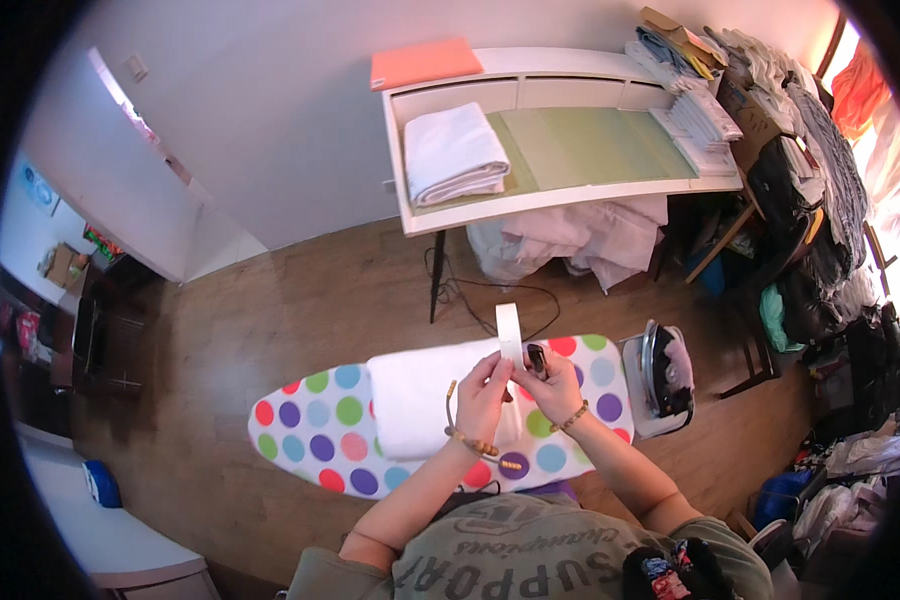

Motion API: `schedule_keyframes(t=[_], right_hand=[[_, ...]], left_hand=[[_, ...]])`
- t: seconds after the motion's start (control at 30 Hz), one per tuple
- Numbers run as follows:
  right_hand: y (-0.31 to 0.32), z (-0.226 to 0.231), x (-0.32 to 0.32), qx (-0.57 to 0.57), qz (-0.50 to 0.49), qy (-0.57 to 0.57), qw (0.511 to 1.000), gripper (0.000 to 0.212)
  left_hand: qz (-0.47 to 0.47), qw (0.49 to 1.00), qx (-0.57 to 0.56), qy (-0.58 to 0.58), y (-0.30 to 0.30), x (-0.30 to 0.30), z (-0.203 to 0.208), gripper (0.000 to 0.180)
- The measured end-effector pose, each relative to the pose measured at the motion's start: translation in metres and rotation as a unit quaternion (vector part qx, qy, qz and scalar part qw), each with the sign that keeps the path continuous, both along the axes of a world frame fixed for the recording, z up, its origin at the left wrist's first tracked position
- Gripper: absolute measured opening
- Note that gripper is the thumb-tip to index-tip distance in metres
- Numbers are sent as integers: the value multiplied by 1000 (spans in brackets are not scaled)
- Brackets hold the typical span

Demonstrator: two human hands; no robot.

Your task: The person folds a white cloth, writes on a roll of tape with a marker, and then irons a striped piece of fabric on an ironing board.

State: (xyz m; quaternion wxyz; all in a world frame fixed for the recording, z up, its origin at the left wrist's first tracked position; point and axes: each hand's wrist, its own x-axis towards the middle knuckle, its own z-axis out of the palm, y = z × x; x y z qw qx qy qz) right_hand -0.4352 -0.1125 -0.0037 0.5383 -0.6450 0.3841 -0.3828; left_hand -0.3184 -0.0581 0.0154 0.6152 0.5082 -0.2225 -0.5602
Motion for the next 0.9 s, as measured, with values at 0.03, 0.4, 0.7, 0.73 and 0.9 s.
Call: schedule_keyframes(t=[0.03, 0.4, 0.7, 0.73, 0.9], right_hand=[[11, 5, 7, 20, 3, 63, 998, 23], [139, 23, 85, 262, 191, -28, 946, 22], [149, 24, 96, 157, 226, 55, 960, 26], [148, 31, 95, 104, 216, 101, 966, 26], [137, 28, 38, 69, 170, 220, 958, 21]], left_hand=[[-7, 1000, 10, -2, 11, 11, 3, 25], [17, 970, -116, 212, 80, 124, 32, 16], [71, 968, -62, 231, 104, 125, 35, 25], [101, 962, -62, 245, 103, 128, 28, 27], [301, 928, -188, 115, 104, 232, 32, 35]])
